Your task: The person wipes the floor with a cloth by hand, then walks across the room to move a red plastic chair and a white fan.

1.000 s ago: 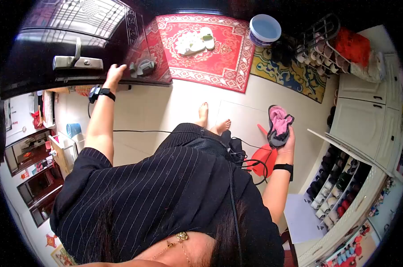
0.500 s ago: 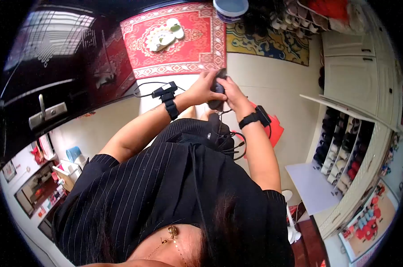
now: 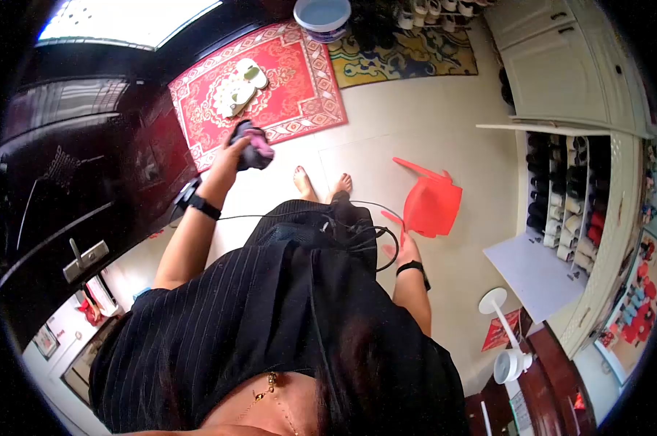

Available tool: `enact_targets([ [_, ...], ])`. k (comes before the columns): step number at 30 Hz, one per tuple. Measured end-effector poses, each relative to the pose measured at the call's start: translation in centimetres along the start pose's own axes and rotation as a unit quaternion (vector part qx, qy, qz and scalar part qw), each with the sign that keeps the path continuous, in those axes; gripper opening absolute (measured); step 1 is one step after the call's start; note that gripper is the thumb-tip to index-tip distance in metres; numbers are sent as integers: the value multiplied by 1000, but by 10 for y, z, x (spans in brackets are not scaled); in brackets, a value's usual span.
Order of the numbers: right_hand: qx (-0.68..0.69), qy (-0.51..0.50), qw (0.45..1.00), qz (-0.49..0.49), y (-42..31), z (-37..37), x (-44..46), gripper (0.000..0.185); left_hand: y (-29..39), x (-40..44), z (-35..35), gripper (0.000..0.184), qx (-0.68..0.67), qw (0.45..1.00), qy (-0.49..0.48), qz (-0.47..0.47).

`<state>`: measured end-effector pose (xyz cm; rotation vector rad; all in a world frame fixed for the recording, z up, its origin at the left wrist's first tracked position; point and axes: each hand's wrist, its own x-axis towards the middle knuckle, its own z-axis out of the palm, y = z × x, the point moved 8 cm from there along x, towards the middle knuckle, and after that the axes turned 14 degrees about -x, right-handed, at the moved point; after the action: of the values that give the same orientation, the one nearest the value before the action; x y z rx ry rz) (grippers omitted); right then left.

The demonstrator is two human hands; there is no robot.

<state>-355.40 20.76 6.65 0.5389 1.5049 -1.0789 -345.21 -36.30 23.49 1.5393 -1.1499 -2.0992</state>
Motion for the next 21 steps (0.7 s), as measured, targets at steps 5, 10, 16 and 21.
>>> enact_targets([
  [5,395,77,915,-10,88,-19,28,43,22,0,-41,36,-46,997,61,-7],
  [10,618,179,763,59,79,-30,72,55,42,0,-28,36,-70,997,16,-2],
  [16,749,215,623,67,94,-56,173,31,46,32,-4,37,-48,999,-1,3],
  [21,757,233,605,80,50,-73,159,20,25,69,10,36,-40,999,-6,-23],
])
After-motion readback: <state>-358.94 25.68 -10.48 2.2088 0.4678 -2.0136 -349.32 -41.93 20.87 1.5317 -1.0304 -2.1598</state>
